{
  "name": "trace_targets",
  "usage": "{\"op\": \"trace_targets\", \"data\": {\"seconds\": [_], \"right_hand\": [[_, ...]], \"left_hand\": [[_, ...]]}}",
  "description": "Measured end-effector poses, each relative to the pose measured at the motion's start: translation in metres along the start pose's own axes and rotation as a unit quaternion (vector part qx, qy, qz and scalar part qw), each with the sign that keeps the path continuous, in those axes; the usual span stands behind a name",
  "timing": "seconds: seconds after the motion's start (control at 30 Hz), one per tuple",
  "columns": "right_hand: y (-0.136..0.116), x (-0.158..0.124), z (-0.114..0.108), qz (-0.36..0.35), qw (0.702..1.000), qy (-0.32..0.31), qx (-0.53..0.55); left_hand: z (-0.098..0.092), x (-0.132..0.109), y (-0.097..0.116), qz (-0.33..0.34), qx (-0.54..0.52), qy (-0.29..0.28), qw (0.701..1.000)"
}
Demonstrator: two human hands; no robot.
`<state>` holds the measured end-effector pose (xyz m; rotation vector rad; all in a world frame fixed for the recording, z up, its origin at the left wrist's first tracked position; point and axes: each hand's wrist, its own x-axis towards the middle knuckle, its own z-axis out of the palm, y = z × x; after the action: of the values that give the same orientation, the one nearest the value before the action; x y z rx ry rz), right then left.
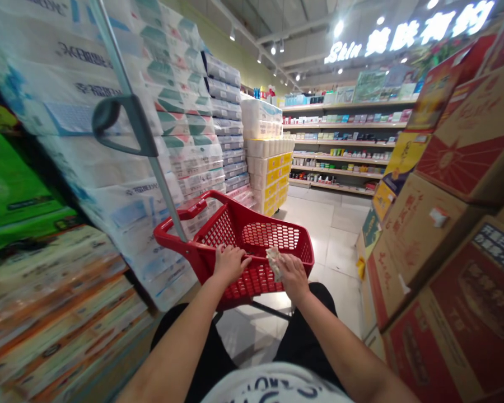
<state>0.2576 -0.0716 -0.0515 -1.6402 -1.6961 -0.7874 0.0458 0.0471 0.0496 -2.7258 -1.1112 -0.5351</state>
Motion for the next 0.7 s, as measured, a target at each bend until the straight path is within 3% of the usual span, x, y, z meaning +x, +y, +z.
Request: {"op": "trace_targets", "data": {"seconds": [0.1, 0.17, 0.33, 0.57, 0.7], "right_hand": [[0.001, -0.015, 0.01, -0.066, 0.997, -0.009, -0.029], [-0.001, -0.027, 0.016, -0.089, 0.994, -0.048, -0.033], [-0.011, -0.042, 0.02, -0.037, 0.989, -0.141, -0.017], [0.0, -0.027, 0.014, -0.041, 0.989, -0.141, -0.021], [-0.003, -0.021, 0.009, 0.001, 0.99, -0.135, -0.041]], "left_hand": [[0.003, 0.001, 0.003, -0.007, -0.008, 0.005, 1.0], [0.004, 0.002, 0.001, -0.008, -0.006, 0.01, 1.0], [0.009, 0.003, 0.0, -0.004, -0.01, 0.044, 0.999], [0.013, 0.002, 0.003, -0.007, -0.019, 0.052, 0.998], [0.013, 0.001, 0.005, -0.001, -0.019, 0.059, 0.998]]}}
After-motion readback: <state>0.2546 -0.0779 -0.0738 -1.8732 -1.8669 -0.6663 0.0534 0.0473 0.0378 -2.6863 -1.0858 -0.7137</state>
